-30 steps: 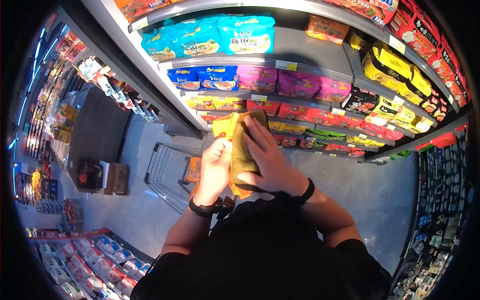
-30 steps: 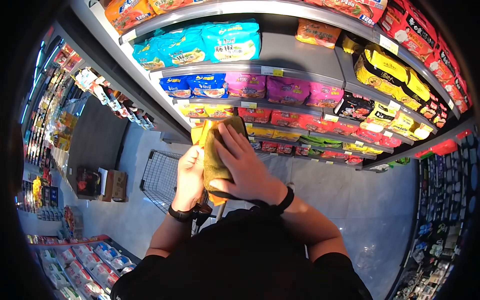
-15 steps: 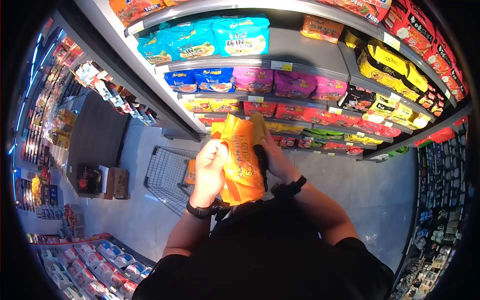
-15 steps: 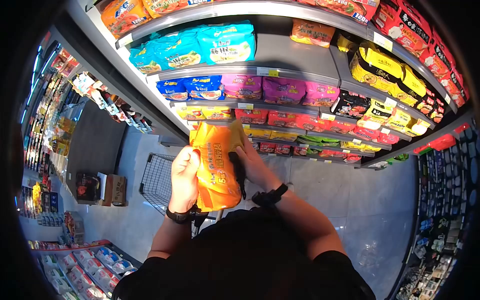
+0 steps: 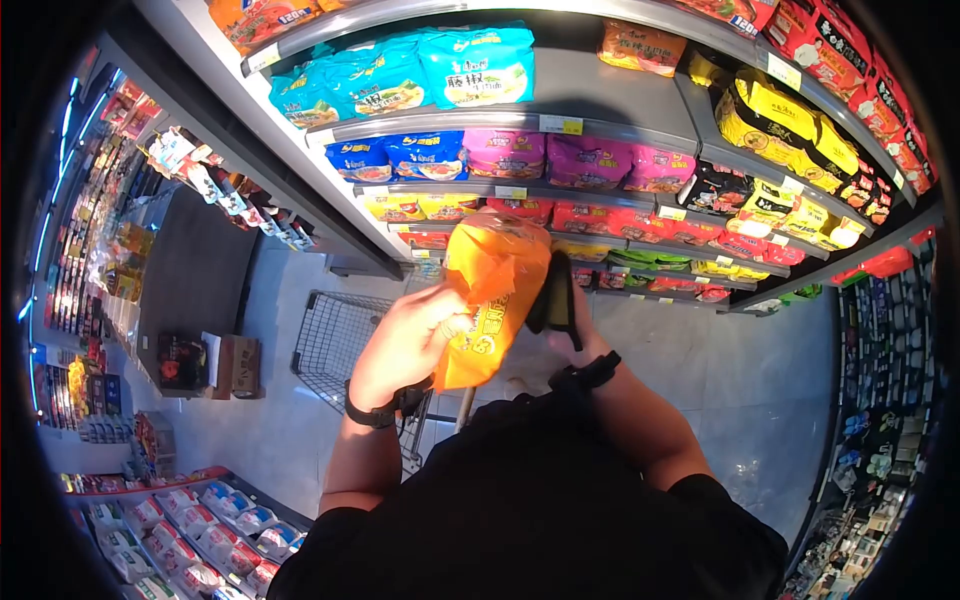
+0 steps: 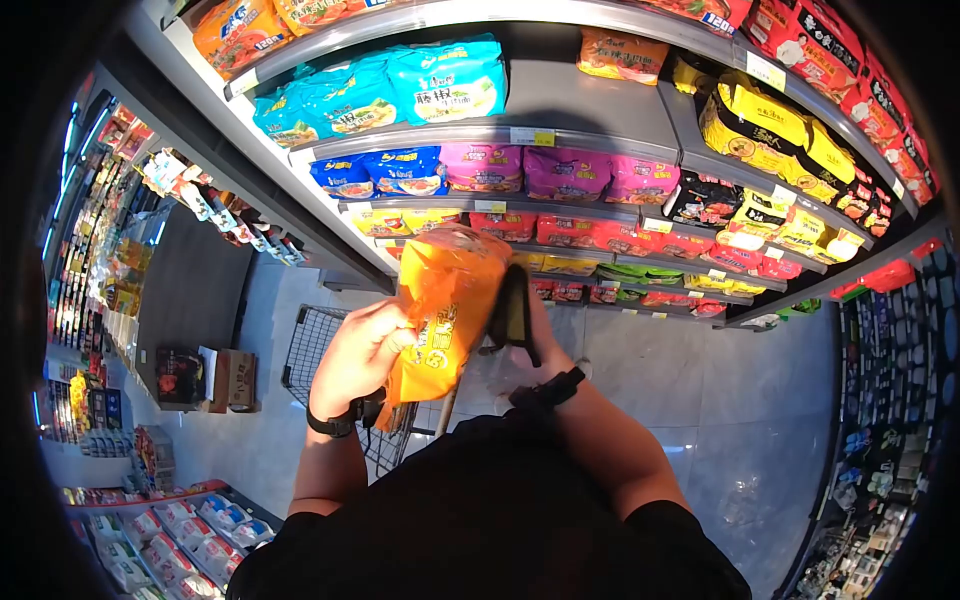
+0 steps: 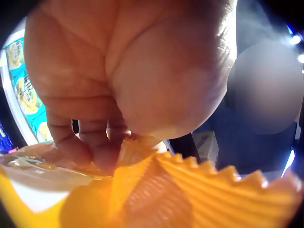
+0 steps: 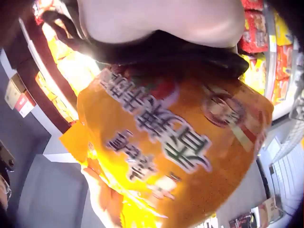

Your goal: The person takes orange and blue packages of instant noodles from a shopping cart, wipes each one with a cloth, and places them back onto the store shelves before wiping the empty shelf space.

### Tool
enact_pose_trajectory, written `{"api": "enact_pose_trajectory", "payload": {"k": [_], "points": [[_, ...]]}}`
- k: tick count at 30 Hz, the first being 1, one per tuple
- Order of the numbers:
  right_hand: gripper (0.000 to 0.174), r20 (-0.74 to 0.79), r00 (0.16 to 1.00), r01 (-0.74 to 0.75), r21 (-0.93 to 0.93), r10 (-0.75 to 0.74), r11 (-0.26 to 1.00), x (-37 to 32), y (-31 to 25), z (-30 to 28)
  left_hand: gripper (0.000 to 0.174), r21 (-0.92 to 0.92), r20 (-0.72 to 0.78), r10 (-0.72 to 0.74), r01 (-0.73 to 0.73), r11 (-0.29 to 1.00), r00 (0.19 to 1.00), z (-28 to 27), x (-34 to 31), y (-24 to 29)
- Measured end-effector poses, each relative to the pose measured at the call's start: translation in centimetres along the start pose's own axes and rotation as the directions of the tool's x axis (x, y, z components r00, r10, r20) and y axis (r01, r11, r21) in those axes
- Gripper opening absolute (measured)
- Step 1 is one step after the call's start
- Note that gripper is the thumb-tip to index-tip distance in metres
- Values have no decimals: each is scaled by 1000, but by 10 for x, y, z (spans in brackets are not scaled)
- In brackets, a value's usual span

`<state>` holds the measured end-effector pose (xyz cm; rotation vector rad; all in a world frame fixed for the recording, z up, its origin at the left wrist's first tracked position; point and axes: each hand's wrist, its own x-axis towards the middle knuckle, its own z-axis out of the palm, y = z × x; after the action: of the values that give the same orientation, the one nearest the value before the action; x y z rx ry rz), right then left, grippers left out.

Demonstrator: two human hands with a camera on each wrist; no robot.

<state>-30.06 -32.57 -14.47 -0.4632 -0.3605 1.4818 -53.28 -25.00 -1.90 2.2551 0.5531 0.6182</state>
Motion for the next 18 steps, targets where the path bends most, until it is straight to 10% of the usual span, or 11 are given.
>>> {"api": "enact_pose_trajectory", "payload": {"k": [4, 7, 15, 18], "points": [[38, -211, 963, 111, -250, -166, 962, 16, -9, -39, 14, 307, -81, 18, 8, 952, 997, 4, 1, 3], [32, -48, 856, 312, -746, -515, 588, 16, -14, -24, 25, 536, -274, 106, 60, 842, 956, 7, 6, -9], [59, 130, 984, 175, -860, -125, 480, -4, -27, 27, 21, 613, -125, 247, -121, 781, 961, 10, 18, -23], [64, 556, 814, 566, -824, -166, 12, 4, -25, 47, 20, 627, -164, 230, -78, 775, 959, 11, 18, -24]]}}
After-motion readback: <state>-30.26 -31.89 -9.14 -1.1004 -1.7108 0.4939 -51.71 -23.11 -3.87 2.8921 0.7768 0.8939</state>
